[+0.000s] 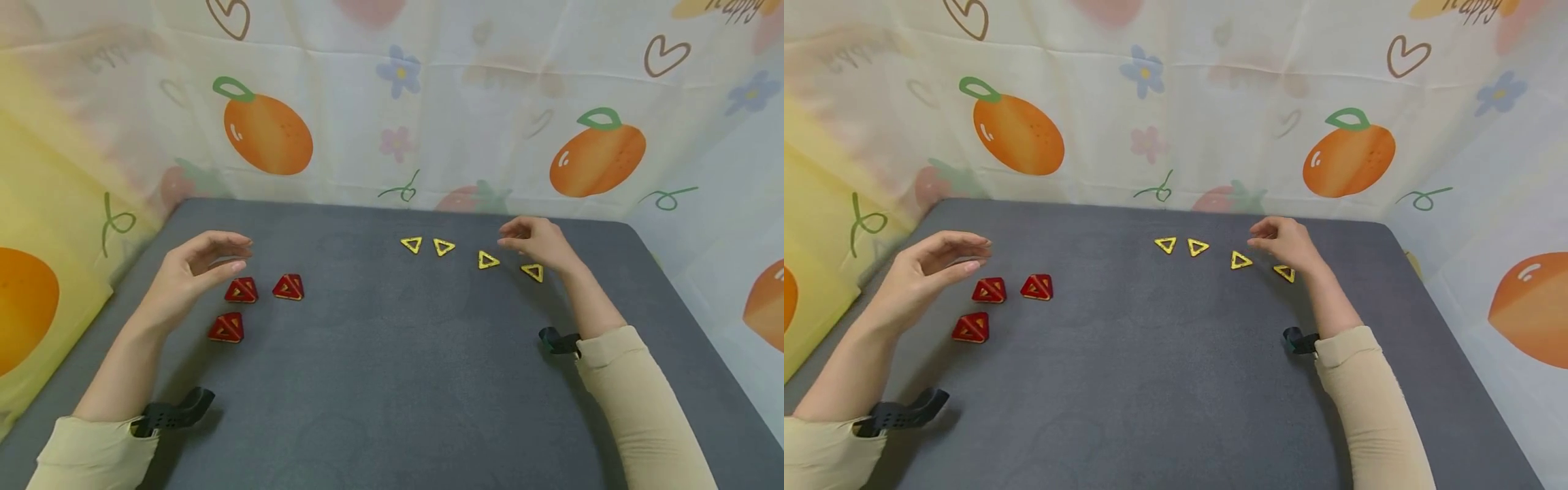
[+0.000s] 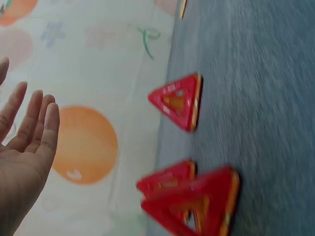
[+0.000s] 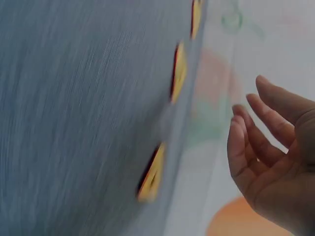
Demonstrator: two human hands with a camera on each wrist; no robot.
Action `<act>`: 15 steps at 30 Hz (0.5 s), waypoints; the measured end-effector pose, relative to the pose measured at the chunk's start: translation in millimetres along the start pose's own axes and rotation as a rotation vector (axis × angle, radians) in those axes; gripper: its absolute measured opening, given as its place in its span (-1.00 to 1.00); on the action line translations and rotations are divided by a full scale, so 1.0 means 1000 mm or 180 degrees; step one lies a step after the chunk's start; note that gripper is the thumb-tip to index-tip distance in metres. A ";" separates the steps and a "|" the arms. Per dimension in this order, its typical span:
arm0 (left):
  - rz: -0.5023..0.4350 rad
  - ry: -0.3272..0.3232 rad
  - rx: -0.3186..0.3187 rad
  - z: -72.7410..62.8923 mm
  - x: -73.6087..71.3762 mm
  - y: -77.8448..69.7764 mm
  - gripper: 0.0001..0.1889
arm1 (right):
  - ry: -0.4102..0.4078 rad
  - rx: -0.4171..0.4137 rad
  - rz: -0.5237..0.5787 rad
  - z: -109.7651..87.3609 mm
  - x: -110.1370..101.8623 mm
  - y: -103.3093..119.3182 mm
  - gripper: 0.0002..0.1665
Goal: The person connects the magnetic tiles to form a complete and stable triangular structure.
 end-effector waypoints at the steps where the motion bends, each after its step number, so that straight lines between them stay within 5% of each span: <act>1: 0.0027 0.0038 -0.0007 0.002 0.005 -0.002 -0.66 | -0.0016 0.0063 -0.0031 -0.001 -0.005 -0.011 -0.46; 9: 0.0773 0.0516 -0.0170 0.012 0.062 -0.013 -0.63 | 0.0379 0.0443 0.0192 -0.008 -0.009 -0.082 -0.25; 15: 0.0800 0.0843 -0.0294 0.029 0.111 -0.003 -0.55 | 0.0524 0.0520 0.0154 -0.011 -0.004 -0.103 -0.26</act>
Point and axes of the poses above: each hand's wrist, its own z-axis towards the middle knuckle, its own x-axis out of the palm, y = z × x, the point moved 8 cm from there along z, towards the middle knuckle, and after that the axes turned 4 degrees about -z, right-handed, at the moved point
